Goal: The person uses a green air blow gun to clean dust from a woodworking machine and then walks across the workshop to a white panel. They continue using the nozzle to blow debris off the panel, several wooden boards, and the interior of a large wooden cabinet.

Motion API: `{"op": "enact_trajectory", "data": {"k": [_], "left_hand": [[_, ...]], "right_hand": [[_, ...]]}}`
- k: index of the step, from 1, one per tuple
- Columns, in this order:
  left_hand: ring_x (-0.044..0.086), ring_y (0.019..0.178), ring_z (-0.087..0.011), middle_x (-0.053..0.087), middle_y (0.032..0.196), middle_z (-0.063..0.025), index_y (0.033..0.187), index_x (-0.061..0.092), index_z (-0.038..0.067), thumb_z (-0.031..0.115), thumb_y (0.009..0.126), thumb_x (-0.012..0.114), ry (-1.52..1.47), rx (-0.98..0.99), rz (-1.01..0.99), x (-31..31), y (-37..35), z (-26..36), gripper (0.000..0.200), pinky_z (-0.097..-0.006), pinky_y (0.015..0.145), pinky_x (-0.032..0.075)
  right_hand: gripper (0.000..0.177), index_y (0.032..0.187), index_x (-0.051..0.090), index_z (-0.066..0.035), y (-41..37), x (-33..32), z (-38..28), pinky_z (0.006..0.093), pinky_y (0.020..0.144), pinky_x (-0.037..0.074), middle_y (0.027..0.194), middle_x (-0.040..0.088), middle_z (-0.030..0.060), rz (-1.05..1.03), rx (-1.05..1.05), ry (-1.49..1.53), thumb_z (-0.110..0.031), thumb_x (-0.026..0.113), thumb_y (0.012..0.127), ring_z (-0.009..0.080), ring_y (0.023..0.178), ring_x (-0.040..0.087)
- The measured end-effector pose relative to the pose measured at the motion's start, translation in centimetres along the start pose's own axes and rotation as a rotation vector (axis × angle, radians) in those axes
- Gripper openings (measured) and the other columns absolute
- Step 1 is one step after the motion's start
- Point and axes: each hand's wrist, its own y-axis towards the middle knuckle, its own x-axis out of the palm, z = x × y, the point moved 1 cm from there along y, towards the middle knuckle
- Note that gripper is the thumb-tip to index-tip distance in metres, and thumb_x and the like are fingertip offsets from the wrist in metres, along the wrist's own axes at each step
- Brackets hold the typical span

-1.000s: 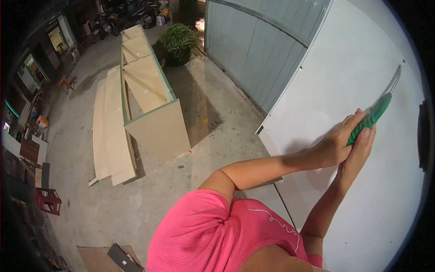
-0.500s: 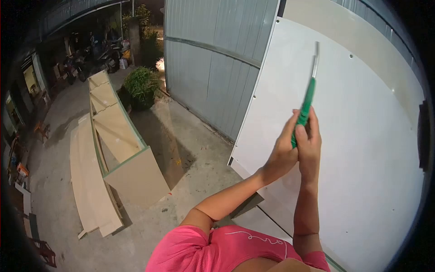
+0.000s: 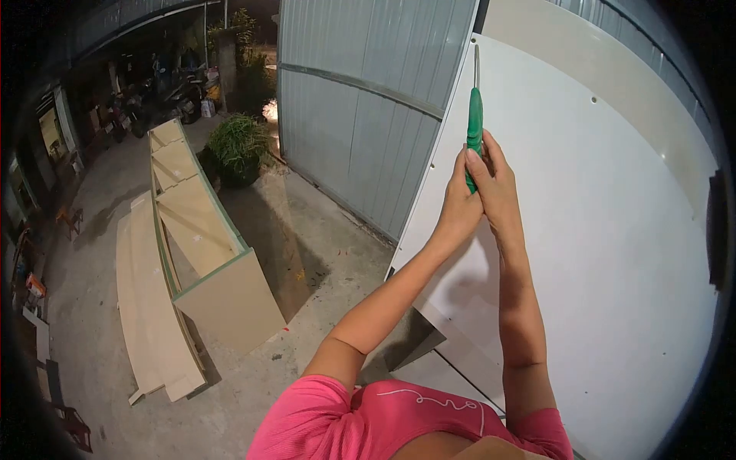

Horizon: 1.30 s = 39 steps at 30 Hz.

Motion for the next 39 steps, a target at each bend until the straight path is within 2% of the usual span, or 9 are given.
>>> {"op": "enact_trajectory", "data": {"k": [6, 8, 9, 10, 12, 15, 24, 29, 39], "left_hand": [[0.048, 0.106, -0.0190, 0.050, 0.114, -0.0118, 0.131, 0.034, 0.001, 0.012, 0.086, 0.053, -0.075, -0.067, 0.024, -0.2, -2.7, -1.1, 0.050, -0.0289, 0.091, 0.037], [0.048, 0.106, -0.0182, 0.049, 0.115, -0.0115, 0.132, 0.032, 0.002, 0.011, 0.086, 0.052, -0.121, 0.075, 0.010, -0.6, -5.7, -3.5, 0.051, -0.0285, 0.091, 0.037], [0.044, 0.116, -0.0244, 0.043, 0.126, -0.0163, 0.137, 0.025, 0.004, 0.002, 0.085, 0.051, 0.078, 0.096, 0.046, -1.0, -7.9, -5.5, 0.058, -0.0318, 0.094, 0.038], [0.044, 0.116, -0.0244, 0.043, 0.126, -0.0163, 0.137, 0.025, 0.004, 0.002, 0.085, 0.051, 0.079, 0.083, 0.057, -1.5, -9.6, -6.4, 0.058, -0.0318, 0.094, 0.038], [0.046, 0.111, -0.0224, 0.044, 0.122, -0.0124, 0.136, 0.027, 0.006, -0.001, 0.084, 0.052, 0.084, -0.238, 0.049, -2.5, -12.7, -7.9, 0.059, -0.0303, 0.092, 0.039], [0.048, 0.103, -0.0194, 0.046, 0.115, -0.0087, 0.135, 0.029, 0.007, -0.001, 0.084, 0.053, 0.003, -0.189, 0.156, -2.9, -15.9, -10.9, 0.058, -0.0286, 0.088, 0.040], [0.049, 0.095, -0.0154, 0.046, 0.113, -0.0071, 0.135, 0.028, 0.007, -0.004, 0.083, 0.052, 0.076, -0.187, 0.155, -3.5, -16.7, -10.9, 0.059, -0.0272, 0.083, 0.041], [0.046, 0.114, -0.0227, 0.044, 0.125, -0.0126, 0.141, 0.019, 0.009, -0.007, 0.080, 0.055, 0.124, -0.232, 0.122, -4.0, -17.5, -12.8, 0.072, -0.0308, 0.091, 0.040], [0.048, 0.114, -0.0242, 0.046, 0.125, -0.0153, 0.141, 0.019, 0.009, 0.000, 0.084, 0.052, 0.154, -0.395, 0.111, -5.1, -17.9, -11.2, 0.067, -0.0319, 0.086, 0.044]], "right_hand": [[0.061, 0.132, 0.035, 0.005, -2.3, -0.2, 0.4, 0.0317, 0.097, 0.035, 0.126, 0.047, 0.0197, -0.059, 0.041, -0.008, -0.030, 0.057, 0.087, 0.0237, 0.117, 0.046], [0.061, 0.133, 0.033, 0.006, -5.2, -0.1, 1.7, 0.0321, 0.099, 0.033, 0.127, 0.046, 0.0200, -0.111, 0.159, -0.003, -0.028, 0.056, 0.087, 0.0238, 0.119, 0.044], [0.061, 0.133, 0.033, 0.006, -7.1, 0.1, 3.5, 0.0322, 0.099, 0.034, 0.128, 0.046, 0.0198, -0.139, 0.139, -0.036, -0.027, 0.056, 0.086, 0.0240, 0.120, 0.043], [0.061, 0.133, 0.033, 0.005, -8.7, 0.3, 5.4, 0.0324, 0.099, 0.034, 0.129, 0.045, 0.0196, -0.164, 0.106, -0.066, -0.026, 0.056, 0.086, 0.0242, 0.120, 0.043], [0.061, 0.134, 0.033, 0.005, -11.1, 0.9, 8.9, 0.0329, 0.098, 0.036, 0.131, 0.043, 0.0188, -0.212, 0.120, -0.191, -0.025, 0.056, 0.086, 0.0240, 0.120, 0.043], [0.060, 0.134, 0.033, 0.004, -13.2, 1.8, 10.9, 0.0332, 0.097, 0.037, 0.132, 0.043, 0.0178, -0.234, 0.274, -0.028, -0.024, 0.056, 0.086, 0.0232, 0.120, 0.043], [0.060, 0.136, 0.030, 0.002, -14.6, 2.6, 11.8, 0.0338, 0.096, 0.039, 0.133, 0.041, 0.0162, -0.224, 0.347, 0.083, -0.020, 0.057, 0.087, 0.0221, 0.119, 0.044], [0.060, 0.136, 0.030, 0.001, -15.1, 2.7, 12.2, 0.0354, 0.100, 0.035, 0.133, 0.041, 0.0160, -0.216, 0.387, 0.114, -0.022, 0.057, 0.087, 0.0227, 0.122, 0.041], [0.059, 0.136, 0.028, 0.002, -15.7, 3.2, 12.5, 0.0351, 0.100, 0.035, 0.133, 0.040, 0.0166, -0.211, 0.470, 0.135, -0.014, 0.054, 0.086, 0.0235, 0.122, 0.040]]}}
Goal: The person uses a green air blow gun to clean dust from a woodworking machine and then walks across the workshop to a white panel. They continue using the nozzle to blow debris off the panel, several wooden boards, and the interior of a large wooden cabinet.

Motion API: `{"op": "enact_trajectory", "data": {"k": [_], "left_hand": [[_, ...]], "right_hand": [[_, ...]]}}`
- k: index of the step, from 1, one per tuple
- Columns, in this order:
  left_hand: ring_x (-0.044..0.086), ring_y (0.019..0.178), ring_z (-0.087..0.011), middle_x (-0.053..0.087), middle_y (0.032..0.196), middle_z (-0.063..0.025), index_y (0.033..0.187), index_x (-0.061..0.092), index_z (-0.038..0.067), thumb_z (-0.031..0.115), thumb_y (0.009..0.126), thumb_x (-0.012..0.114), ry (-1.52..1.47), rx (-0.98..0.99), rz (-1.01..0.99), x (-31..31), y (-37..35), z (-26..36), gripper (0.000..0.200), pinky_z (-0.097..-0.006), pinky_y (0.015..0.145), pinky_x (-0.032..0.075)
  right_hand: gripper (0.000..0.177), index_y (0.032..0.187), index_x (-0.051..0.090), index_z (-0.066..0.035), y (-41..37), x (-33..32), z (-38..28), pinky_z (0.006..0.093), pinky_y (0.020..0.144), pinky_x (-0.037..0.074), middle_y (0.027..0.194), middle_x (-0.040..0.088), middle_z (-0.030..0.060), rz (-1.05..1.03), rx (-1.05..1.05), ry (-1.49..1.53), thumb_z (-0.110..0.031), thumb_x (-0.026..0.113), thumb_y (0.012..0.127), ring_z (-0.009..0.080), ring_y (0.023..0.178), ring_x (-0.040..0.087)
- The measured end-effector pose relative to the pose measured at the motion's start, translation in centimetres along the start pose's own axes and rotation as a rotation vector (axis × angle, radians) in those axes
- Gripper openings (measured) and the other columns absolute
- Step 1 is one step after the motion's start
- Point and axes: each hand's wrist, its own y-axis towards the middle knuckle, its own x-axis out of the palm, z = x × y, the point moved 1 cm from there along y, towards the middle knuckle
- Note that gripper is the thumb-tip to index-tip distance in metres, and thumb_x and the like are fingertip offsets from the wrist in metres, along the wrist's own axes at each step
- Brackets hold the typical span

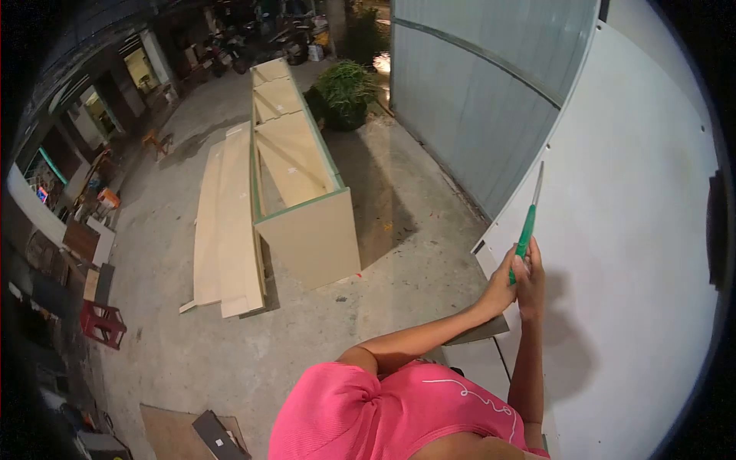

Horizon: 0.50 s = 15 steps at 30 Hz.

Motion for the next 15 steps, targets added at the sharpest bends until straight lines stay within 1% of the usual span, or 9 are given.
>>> {"op": "enact_trajectory", "data": {"k": [2, 3, 5, 6, 8, 10, 12, 14, 15], "left_hand": [[0.048, 0.109, -0.0211, 0.048, 0.121, -0.0132, 0.138, 0.025, 0.010, 0.002, 0.085, 0.050, -0.031, -0.114, -0.005, -0.2, -0.7, 1.7, 0.059, -0.0317, 0.088, 0.042], [0.048, 0.109, -0.0211, 0.048, 0.121, -0.0132, 0.138, 0.025, 0.010, 0.002, 0.085, 0.050, -0.025, -0.116, 0.009, -0.5, -0.8, 1.0, 0.059, -0.0317, 0.088, 0.042], [0.053, 0.106, -0.0234, 0.049, 0.122, -0.0158, 0.140, 0.020, 0.008, 0.003, 0.083, 0.052, 0.076, 0.098, 0.015, -0.9, -1.2, -0.8, 0.066, -0.0313, 0.080, 0.046], [0.053, 0.106, -0.0234, 0.049, 0.122, -0.0158, 0.140, 0.020, 0.008, 0.003, 0.083, 0.052, 0.081, 0.094, 0.017, -1.2, -1.7, -0.6, 0.066, -0.0313, 0.080, 0.046], [0.055, 0.097, -0.0211, 0.050, 0.120, -0.0140, 0.141, 0.020, 0.010, 0.005, 0.084, 0.054, 0.083, -0.105, -0.019, -2.3, -3.3, -0.4, 0.067, -0.0306, 0.071, 0.048], [0.055, 0.096, -0.0203, 0.049, 0.121, -0.0132, 0.141, 0.020, 0.011, 0.006, 0.084, 0.054, 0.043, -0.171, -0.026, -3.1, -4.9, -0.7, 0.067, -0.0303, 0.069, 0.048], [0.054, 0.095, -0.0196, 0.048, 0.121, -0.0125, 0.141, 0.020, 0.012, 0.007, 0.084, 0.054, 0.000, -0.236, -0.031, -3.9, -6.7, -1.1, 0.067, -0.0301, 0.067, 0.048], [0.054, 0.076, -0.0148, 0.053, 0.106, -0.0082, 0.140, 0.020, 0.012, 0.013, 0.086, 0.052, 0.028, -0.298, -0.041, -4.7, -8.2, -1.6, 0.063, -0.0263, 0.057, 0.045], [0.054, 0.076, -0.0148, 0.053, 0.106, -0.0082, 0.140, 0.020, 0.012, 0.013, 0.086, 0.052, 0.031, -0.300, -0.040, -4.8, -8.8, -2.1, 0.063, -0.0263, 0.057, 0.045]], "right_hand": [[0.059, 0.136, 0.028, 0.002, -0.1, 0.4, 0.7, 0.0347, 0.100, 0.035, 0.132, 0.041, 0.0167, -0.004, -0.022, 0.027, -0.013, 0.054, 0.086, 0.0231, 0.122, 0.041], [0.059, 0.136, 0.028, 0.003, -0.2, 0.5, 1.1, 0.0344, 0.099, 0.036, 0.131, 0.041, 0.0169, 0.014, -0.044, 0.043, -0.012, 0.053, 0.086, 0.0228, 0.122, 0.041], [0.059, 0.137, 0.027, 0.002, -0.5, 0.7, 1.9, 0.0341, 0.099, 0.036, 0.131, 0.041, 0.0170, -0.006, -0.088, 0.045, -0.011, 0.054, 0.086, 0.0230, 0.122, 0.041], [0.060, 0.137, 0.027, 0.002, -0.9, 0.9, 2.0, 0.0339, 0.099, 0.036, 0.131, 0.041, 0.0170, -0.035, -0.082, 0.017, -0.011, 0.054, 0.085, 0.0233, 0.121, 0.041], [0.060, 0.137, 0.027, 0.002, -2.1, 1.7, 2.2, 0.0337, 0.098, 0.036, 0.131, 0.041, 0.0171, -0.063, -0.070, -0.005, -0.011, 0.055, 0.085, 0.0236, 0.121, 0.042], [0.060, 0.136, 0.028, 0.002, -3.6, 2.9, 2.2, 0.0335, 0.097, 0.036, 0.129, 0.043, 0.0181, -0.052, 0.030, -0.028, -0.012, 0.056, 0.085, 0.0241, 0.119, 0.043], [0.060, 0.136, 0.029, 0.002, -4.7, 3.5, 3.8, 0.0336, 0.096, 0.036, 0.128, 0.044, 0.0185, -0.076, 0.013, -0.059, -0.012, 0.057, 0.085, 0.0240, 0.118, 0.044], [0.060, 0.135, 0.031, 0.002, -6.0, 4.4, 5.3, 0.0344, 0.095, 0.037, 0.124, 0.048, 0.0192, -0.089, 0.027, -0.037, -0.015, 0.058, 0.084, 0.0243, 0.116, 0.046], [0.060, 0.135, 0.031, 0.002, -6.4, 4.6, 5.9, 0.0344, 0.095, 0.037, 0.124, 0.048, 0.0192, -0.090, 0.029, -0.034, -0.015, 0.058, 0.084, 0.0243, 0.116, 0.046]]}}
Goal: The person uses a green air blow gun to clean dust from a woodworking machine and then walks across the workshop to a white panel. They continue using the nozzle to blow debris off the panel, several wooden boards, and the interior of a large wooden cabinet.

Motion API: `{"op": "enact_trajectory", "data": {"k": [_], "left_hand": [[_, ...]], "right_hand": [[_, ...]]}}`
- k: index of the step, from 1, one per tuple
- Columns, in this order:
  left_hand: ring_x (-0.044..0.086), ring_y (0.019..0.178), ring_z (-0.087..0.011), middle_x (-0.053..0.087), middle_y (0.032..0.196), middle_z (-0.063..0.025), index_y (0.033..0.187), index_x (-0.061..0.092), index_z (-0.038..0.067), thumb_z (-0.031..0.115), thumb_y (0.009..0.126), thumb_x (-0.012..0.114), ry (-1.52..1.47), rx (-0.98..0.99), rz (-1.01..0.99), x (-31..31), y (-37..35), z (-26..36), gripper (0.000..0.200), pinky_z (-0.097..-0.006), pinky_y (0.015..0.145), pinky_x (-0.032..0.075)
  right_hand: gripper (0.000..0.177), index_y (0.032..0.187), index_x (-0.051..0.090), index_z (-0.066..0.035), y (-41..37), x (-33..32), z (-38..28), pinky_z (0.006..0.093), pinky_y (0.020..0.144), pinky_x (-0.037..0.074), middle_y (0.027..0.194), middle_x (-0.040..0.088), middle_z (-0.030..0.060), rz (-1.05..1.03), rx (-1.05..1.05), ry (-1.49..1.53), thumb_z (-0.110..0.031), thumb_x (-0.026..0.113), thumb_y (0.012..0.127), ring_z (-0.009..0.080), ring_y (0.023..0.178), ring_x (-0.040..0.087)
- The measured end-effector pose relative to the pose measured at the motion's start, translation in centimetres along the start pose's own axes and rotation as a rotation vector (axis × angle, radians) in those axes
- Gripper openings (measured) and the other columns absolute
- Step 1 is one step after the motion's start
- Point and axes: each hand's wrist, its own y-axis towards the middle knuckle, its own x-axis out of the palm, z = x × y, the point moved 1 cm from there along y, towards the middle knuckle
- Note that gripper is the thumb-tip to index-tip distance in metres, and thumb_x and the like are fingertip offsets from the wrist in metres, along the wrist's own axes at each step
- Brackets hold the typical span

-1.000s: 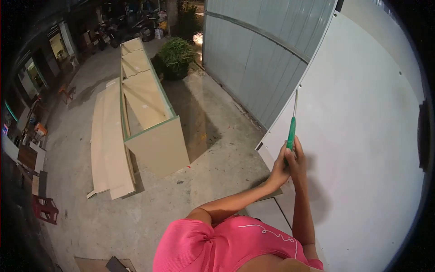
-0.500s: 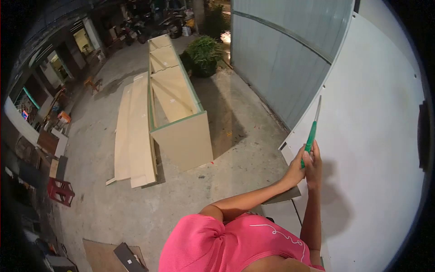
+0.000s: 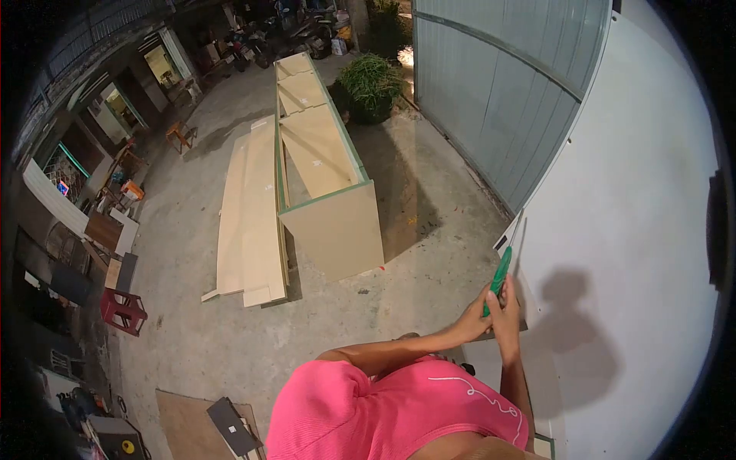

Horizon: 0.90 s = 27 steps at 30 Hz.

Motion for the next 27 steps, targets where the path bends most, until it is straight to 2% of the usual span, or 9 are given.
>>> {"op": "enact_trajectory", "data": {"k": [3, 5, 9, 12, 15, 17, 19, 21, 27], "left_hand": [[0.053, 0.077, -0.0145, 0.052, 0.107, -0.0083, 0.140, 0.020, 0.013, 0.012, 0.085, 0.052, 0.068, 0.122, 0.041, -0.4, -0.8, -1.4, 0.064, -0.0262, 0.057, 0.045], [0.052, 0.103, -0.0224, 0.047, 0.123, -0.0117, 0.140, 0.021, 0.012, 0.008, 0.083, 0.054, 0.070, -0.029, 0.010, -0.6, -1.2, -2.3, 0.066, -0.0313, 0.076, 0.047], [0.051, 0.105, -0.0228, 0.047, 0.123, -0.0126, 0.140, 0.021, 0.012, 0.007, 0.083, 0.054, 0.017, -0.077, 0.000, -0.8, -1.3, -3.0, 0.066, -0.0329, 0.083, 0.045], [0.051, 0.106, -0.0231, 0.047, 0.123, -0.0138, 0.140, 0.021, 0.011, 0.007, 0.083, 0.053, 0.101, 0.020, 0.003, -1.3, -1.5, -3.2, 0.066, -0.0335, 0.087, 0.043], [0.051, 0.107, -0.0238, 0.048, 0.121, -0.0150, 0.138, 0.024, 0.008, 0.008, 0.083, 0.054, 0.128, -0.108, -0.007, -2.2, -1.4, -2.7, 0.063, -0.0336, 0.087, 0.043], [0.051, 0.105, -0.0244, 0.051, 0.116, -0.0151, 0.135, 0.028, 0.006, 0.008, 0.082, 0.054, 0.058, -0.302, -0.084, -2.5, -1.2, -2.8, 0.059, -0.0341, 0.086, 0.043], [0.055, 0.093, -0.0225, 0.053, 0.111, -0.0138, 0.132, 0.031, 0.006, 0.008, 0.082, 0.054, 0.379, 0.145, 0.076, -2.3, -1.0, -6.9, 0.055, -0.0327, 0.076, 0.047], [0.056, 0.081, -0.0194, 0.054, 0.108, -0.0126, 0.133, 0.030, 0.007, 0.006, 0.082, 0.053, 0.165, -0.184, -0.034, -2.5, -0.9, -4.1, 0.055, -0.0302, 0.064, 0.048], [0.057, 0.077, -0.0177, 0.054, 0.106, -0.0126, 0.131, 0.031, 0.007, 0.003, 0.083, 0.050, 0.150, -0.106, -0.098, -3.3, 0.5, -4.2, 0.052, -0.0276, 0.056, 0.047]], "right_hand": [[0.061, 0.135, 0.032, 0.002, -0.9, 0.5, 1.5, 0.0355, 0.095, 0.037, 0.123, 0.049, 0.0196, -0.009, 0.065, -0.079, -0.020, 0.059, 0.085, 0.0266, 0.114, 0.048], [0.060, 0.135, 0.032, 0.001, -1.5, 0.8, 1.4, 0.0359, 0.095, 0.037, 0.123, 0.049, 0.0200, -0.004, 0.077, -0.050, -0.020, 0.058, 0.085, 0.0274, 0.114, 0.048], [0.057, 0.134, 0.033, 0.001, -2.0, 1.4, 1.9, 0.0362, 0.094, 0.037, 0.121, 0.050, 0.0204, 0.009, 0.145, 0.044, -0.019, 0.056, 0.087, 0.0276, 0.113, 0.048], [0.056, 0.134, 0.033, 0.000, -2.0, 1.8, 3.4, 0.0345, 0.093, 0.038, 0.118, 0.052, 0.0189, 0.025, 0.112, 0.028, -0.018, 0.056, 0.087, 0.0253, 0.110, 0.049], [0.057, 0.134, 0.033, 0.001, -1.9, 2.4, 3.5, 0.0332, 0.092, 0.038, 0.116, 0.053, 0.0176, 0.012, 0.104, 0.117, -0.021, 0.057, 0.087, 0.0237, 0.108, 0.050], [0.057, 0.134, 0.033, 0.001, -1.6, 3.2, 3.9, 0.0329, 0.092, 0.039, 0.116, 0.053, 0.0172, 0.041, 0.125, 0.158, -0.022, 0.057, 0.087, 0.0233, 0.108, 0.050], [0.059, 0.134, 0.033, 0.001, -1.9, 3.0, 3.6, 0.0325, 0.091, 0.039, 0.116, 0.053, 0.0171, 0.078, 0.133, 0.140, -0.025, 0.058, 0.087, 0.0232, 0.107, 0.051], [0.060, 0.134, 0.033, 0.001, -1.9, 2.7, 3.5, 0.0327, 0.091, 0.039, 0.116, 0.054, 0.0180, 0.085, 0.127, 0.070, -0.027, 0.058, 0.087, 0.0241, 0.107, 0.052], [0.062, 0.134, 0.033, 0.000, -1.1, 3.2, 6.1, 0.0339, 0.091, 0.039, 0.115, 0.053, 0.0194, 0.137, 0.159, 0.035, -0.033, 0.057, 0.087, 0.0262, 0.106, 0.053]]}}
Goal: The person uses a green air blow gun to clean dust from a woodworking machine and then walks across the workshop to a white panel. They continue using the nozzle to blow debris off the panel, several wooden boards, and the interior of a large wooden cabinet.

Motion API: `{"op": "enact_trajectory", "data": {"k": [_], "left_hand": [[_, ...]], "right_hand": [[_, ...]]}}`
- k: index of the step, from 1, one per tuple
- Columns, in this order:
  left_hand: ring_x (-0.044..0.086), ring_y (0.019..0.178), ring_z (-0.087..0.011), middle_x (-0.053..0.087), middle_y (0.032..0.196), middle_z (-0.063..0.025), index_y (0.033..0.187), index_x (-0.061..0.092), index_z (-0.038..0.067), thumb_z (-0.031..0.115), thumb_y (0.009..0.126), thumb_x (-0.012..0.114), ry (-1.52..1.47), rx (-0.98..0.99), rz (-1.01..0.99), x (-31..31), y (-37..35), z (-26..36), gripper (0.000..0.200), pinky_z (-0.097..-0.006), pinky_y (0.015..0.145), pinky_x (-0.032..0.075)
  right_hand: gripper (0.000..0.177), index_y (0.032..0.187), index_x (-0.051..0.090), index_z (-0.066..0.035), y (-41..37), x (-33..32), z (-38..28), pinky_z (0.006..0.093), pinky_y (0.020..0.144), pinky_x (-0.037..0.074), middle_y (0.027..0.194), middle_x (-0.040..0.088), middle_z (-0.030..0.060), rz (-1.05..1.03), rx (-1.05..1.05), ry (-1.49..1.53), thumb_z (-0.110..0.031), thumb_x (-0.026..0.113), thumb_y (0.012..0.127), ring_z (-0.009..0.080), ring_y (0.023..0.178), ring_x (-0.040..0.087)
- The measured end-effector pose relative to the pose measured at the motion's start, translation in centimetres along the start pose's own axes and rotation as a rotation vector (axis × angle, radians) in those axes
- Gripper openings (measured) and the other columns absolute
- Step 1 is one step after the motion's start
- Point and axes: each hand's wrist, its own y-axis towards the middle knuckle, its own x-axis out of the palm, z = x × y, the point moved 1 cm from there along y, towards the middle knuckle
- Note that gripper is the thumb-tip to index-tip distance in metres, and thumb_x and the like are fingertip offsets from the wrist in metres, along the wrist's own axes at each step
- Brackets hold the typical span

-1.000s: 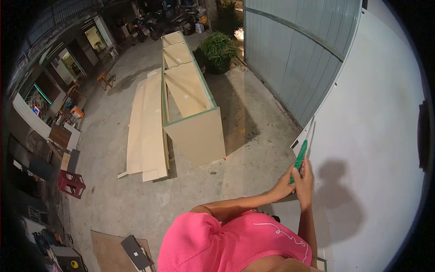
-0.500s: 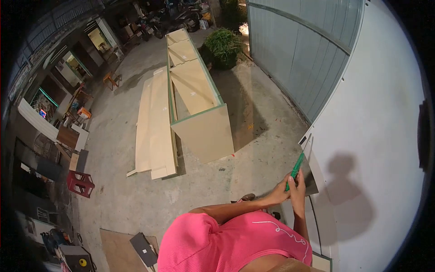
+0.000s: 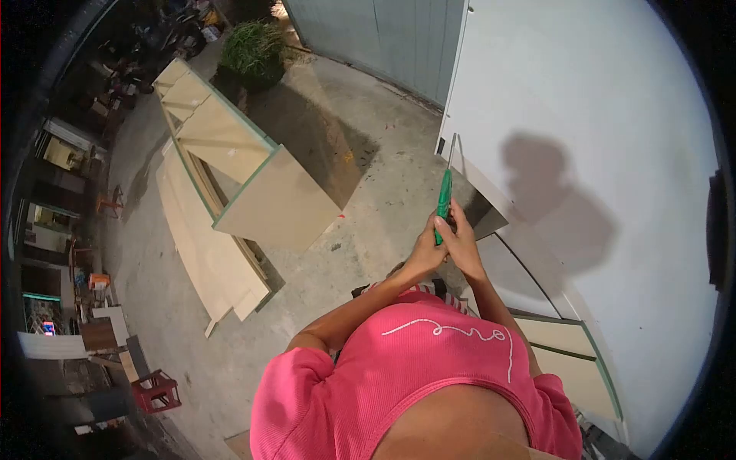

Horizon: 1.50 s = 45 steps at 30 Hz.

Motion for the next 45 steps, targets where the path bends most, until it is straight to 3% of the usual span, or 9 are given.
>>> {"op": "enact_trajectory", "data": {"k": [10, 13, 17, 21, 23, 25, 29, 37, 45], "left_hand": [[0.056, 0.061, -0.0159, 0.057, 0.083, -0.0095, 0.122, 0.037, 0.006, 0.010, 0.083, 0.054, -0.051, -0.109, -0.053, -1.5, 1.6, -0.9, 0.043, -0.0265, 0.048, 0.045], [0.055, 0.059, -0.0153, 0.057, 0.078, -0.0066, 0.114, 0.045, 0.004, 0.019, 0.084, 0.055, 0.077, -0.195, -0.071, -1.8, 2.5, -4.4, 0.034, -0.0272, 0.049, 0.044], [0.058, 0.096, -0.0311, 0.057, 0.107, -0.0236, 0.124, 0.042, 0.002, 0.026, 0.085, 0.052, 0.105, -0.221, -0.015, -2.0, 1.7, -0.2, 0.047, -0.0396, 0.077, 0.046], [0.049, 0.112, -0.0363, 0.051, 0.117, -0.0285, 0.129, 0.036, 0.002, 0.029, 0.085, 0.052, 0.081, -0.095, -0.047, -2.1, 2.3, -2.4, 0.054, -0.0420, 0.089, 0.039], [0.056, 0.099, -0.0332, 0.055, 0.110, -0.0240, 0.131, 0.032, 0.003, 0.030, 0.085, 0.052, 0.186, -0.058, 0.007, -2.1, 2.1, -3.1, 0.057, -0.0400, 0.081, 0.045], [0.058, 0.091, -0.0305, 0.056, 0.107, -0.0217, 0.131, 0.031, 0.003, 0.029, 0.085, 0.053, 0.150, -0.092, -0.034, -2.5, 2.0, -2.1, 0.058, -0.0386, 0.073, 0.047], [0.059, 0.068, -0.0214, 0.056, 0.097, -0.0160, 0.130, 0.032, 0.002, 0.025, 0.084, 0.054, 0.039, -0.146, -0.127, -2.9, 1.8, -1.1, 0.056, -0.0320, 0.048, 0.047], [0.059, 0.065, -0.0202, 0.056, 0.096, -0.0164, 0.126, 0.032, -0.001, 0.018, 0.084, 0.053, 0.063, -0.028, -0.261, -3.1, 3.8, -5.7, 0.050, -0.0299, 0.043, 0.046], [0.059, 0.065, -0.0200, 0.055, 0.096, -0.0167, 0.124, 0.033, -0.002, 0.015, 0.084, 0.052, 0.114, -0.010, -0.401, -4.3, 4.0, -6.3, 0.047, -0.0298, 0.042, 0.046]], "right_hand": [[0.057, 0.130, 0.038, 0.000, 1.3, 0.9, -1.0, 0.0331, 0.086, 0.041, 0.109, 0.055, 0.0177, -0.034, 0.166, 0.013, -0.035, 0.055, 0.087, 0.0239, 0.100, 0.054], [0.054, 0.128, 0.040, 0.000, 0.9, 1.4, -0.5, 0.0326, 0.084, 0.042, 0.107, 0.055, 0.0159, 0.057, 0.074, -0.046, -0.034, 0.054, 0.088, 0.0228, 0.097, 0.054], [0.053, 0.128, 0.040, 0.001, 1.8, 1.5, -0.8, 0.0323, 0.089, 0.040, 0.115, 0.053, 0.0146, -0.078, 0.149, 0.041, -0.033, 0.052, 0.090, 0.0221, 0.105, 0.051], [0.049, 0.127, 0.042, 0.001, 2.3, 2.0, 1.7, 0.0292, 0.087, 0.038, 0.111, 0.053, 0.0105, 0.025, 0.070, 0.001, -0.033, 0.048, 0.093, 0.0174, 0.100, 0.048], [0.049, 0.128, 0.041, 0.000, 2.0, 2.0, 1.6, 0.0295, 0.087, 0.038, 0.111, 0.053, 0.0103, 0.016, 0.110, 0.025, -0.033, 0.048, 0.093, 0.0176, 0.100, 0.048], [0.063, 0.134, 0.032, 0.005, 2.4, 1.9, 2.4, 0.0360, 0.100, 0.031, 0.132, 0.039, 0.0221, -0.034, 0.161, 0.035, -0.037, 0.050, 0.090, 0.0292, 0.123, 0.038], [0.063, 0.136, 0.030, 0.002, 2.3, 2.2, 2.7, 0.0352, 0.098, 0.032, 0.129, 0.040, 0.0198, -0.010, 0.166, 0.007, -0.037, 0.051, 0.090, 0.0272, 0.118, 0.041], [0.068, 0.140, 0.024, -0.005, 2.7, 2.9, 2.6, 0.0360, 0.091, 0.038, 0.119, 0.043, 0.0137, -0.114, 0.329, 0.177, -0.032, 0.057, 0.087, 0.0244, 0.107, 0.045], [0.067, 0.137, 0.027, 0.000, 2.6, 4.5, 1.3, 0.0354, 0.094, 0.035, 0.129, 0.038, 0.0186, 0.010, 0.334, 0.206, -0.034, 0.056, 0.087, 0.0272, 0.116, 0.042]]}}
